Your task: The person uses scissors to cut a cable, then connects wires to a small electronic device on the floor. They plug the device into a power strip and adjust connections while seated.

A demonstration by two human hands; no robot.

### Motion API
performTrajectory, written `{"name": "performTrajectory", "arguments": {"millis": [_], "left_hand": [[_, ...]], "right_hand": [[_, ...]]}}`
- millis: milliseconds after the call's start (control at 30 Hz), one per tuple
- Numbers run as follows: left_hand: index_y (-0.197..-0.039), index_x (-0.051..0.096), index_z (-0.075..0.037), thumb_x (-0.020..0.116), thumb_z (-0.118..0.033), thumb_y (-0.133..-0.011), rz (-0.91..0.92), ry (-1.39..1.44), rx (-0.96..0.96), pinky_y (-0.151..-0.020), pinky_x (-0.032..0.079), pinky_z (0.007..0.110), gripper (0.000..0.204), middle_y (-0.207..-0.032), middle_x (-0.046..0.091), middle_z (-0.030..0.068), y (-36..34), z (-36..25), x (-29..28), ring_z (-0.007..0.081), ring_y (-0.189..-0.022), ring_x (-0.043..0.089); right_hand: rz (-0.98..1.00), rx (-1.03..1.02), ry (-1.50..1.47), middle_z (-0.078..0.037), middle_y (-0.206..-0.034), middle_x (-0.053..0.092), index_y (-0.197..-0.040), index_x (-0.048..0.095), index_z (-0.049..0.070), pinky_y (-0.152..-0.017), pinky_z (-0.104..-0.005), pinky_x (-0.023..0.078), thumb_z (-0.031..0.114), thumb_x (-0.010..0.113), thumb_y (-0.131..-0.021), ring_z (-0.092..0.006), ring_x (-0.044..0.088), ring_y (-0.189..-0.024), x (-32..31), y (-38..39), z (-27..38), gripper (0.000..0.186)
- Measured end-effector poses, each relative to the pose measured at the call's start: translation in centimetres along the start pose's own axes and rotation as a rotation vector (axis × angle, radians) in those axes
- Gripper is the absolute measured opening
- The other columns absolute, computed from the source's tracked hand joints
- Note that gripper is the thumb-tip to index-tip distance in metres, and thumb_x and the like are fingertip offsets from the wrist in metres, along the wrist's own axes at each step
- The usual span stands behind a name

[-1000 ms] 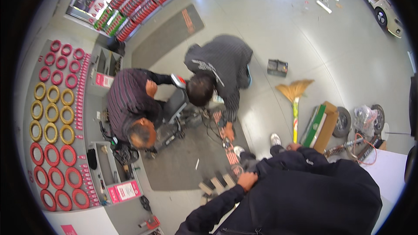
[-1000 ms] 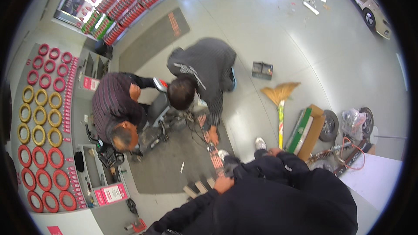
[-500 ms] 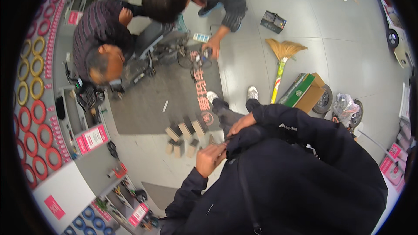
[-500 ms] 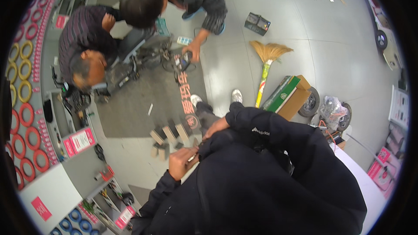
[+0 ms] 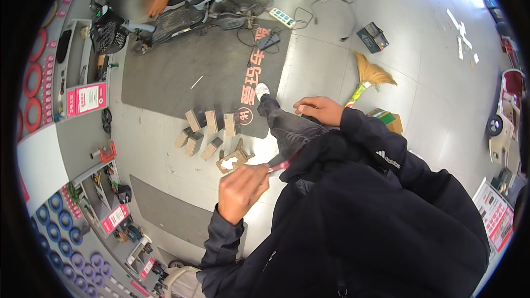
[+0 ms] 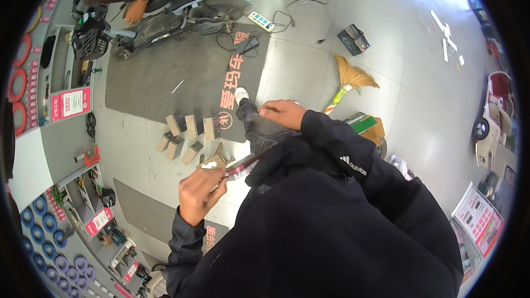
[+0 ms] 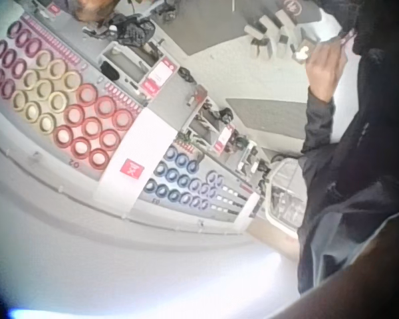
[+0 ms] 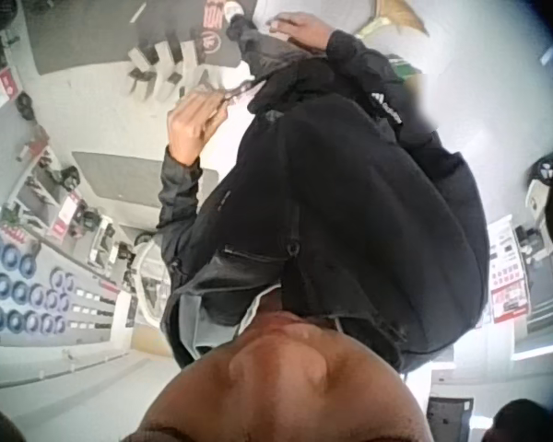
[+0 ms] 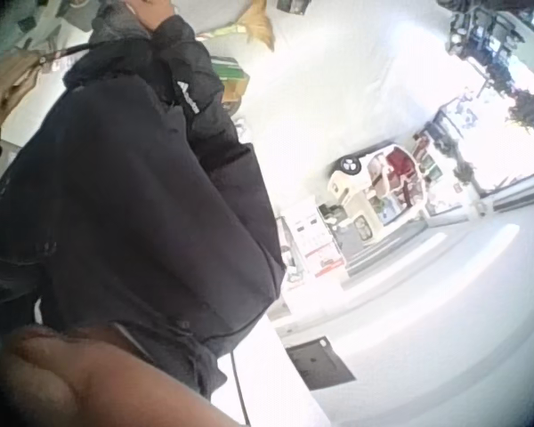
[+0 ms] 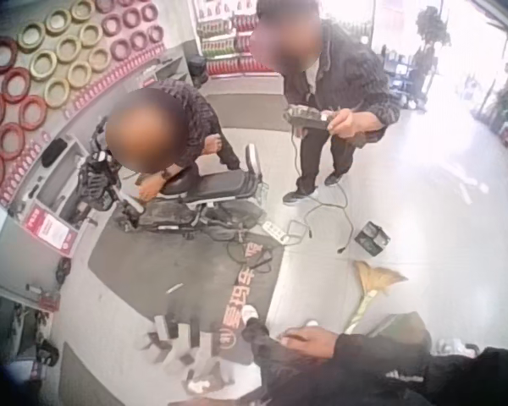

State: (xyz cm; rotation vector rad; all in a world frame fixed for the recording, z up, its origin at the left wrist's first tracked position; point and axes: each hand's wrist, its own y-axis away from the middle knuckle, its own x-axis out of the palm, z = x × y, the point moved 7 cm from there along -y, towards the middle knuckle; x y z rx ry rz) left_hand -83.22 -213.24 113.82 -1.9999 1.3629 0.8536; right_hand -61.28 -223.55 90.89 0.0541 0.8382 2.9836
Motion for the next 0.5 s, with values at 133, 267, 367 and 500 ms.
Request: {"name": "performTrajectory", "arguments": {"millis": [133, 267, 367, 500], "left_hand": [[-0.102, 0.079, 0.003, 0.082, 0.007, -0.079, -0.056, 0.117, -0.195, -0.071, 0.057, 0.034, 0.023, -0.087, 0.076, 0.0142, 1.2, 4.1, -1.3, 0.0262, -0.075, 0.072], [-0.098, 0.078, 0.002, 0.083, 0.002, -0.081, -0.307, 0.306, -0.498, -0.073, 0.056, 0.032, 0.018, -0.087, 0.075, 0.0106, 6.7, 11.7, 7.3, 0.0187, -0.075, 0.07], [-0.116, 0.074, 0.006, 0.081, -0.004, -0.091, -0.675, 0.953, -0.748, -0.089, 0.053, 0.029, 0.028, -0.106, 0.075, 0.0095, 15.0, 15.8, 18.9, 0.0141, -0.095, 0.067], [-0.123, 0.071, 0.005, 0.079, -0.007, -0.095, -0.874, 1.187, -0.786, -0.099, 0.05, 0.03, 0.031, -0.113, 0.073, 0.0078, 15.8, 17.1, 25.5, 0.0164, -0.107, 0.064]], "right_hand": [[0.424, -0.011, -0.169, -0.015, -0.148, 0.063, -0.155, 0.054, 0.004, -0.116, -0.0388, 0.043, 0.053, 0.056, -0.111, -0.0247, 0.057, -0.136, 7.4, -1.4, 2.0, 0.066], [0.748, 0.239, -0.008, -0.011, -0.136, 0.071, -0.146, 0.061, -0.001, -0.106, -0.0383, 0.05, 0.063, 0.067, -0.101, -0.0234, 0.065, -0.123, 12.9, -3.7, -2.1, 0.078], [0.646, 0.013, 0.134, -0.014, -0.111, 0.079, -0.127, 0.073, 0.0, -0.098, -0.0376, 0.054, 0.045, 0.084, -0.094, -0.0221, 0.073, -0.107, 15.6, -5.3, -8.0, 0.057], [0.484, -0.026, 0.034, -0.018, -0.116, 0.08, -0.128, 0.075, 0.005, -0.1, -0.0377, 0.054, 0.047, 0.082, -0.094, -0.0308, 0.075, -0.11, 15.9, -4.9, -11.2, 0.054]]}}
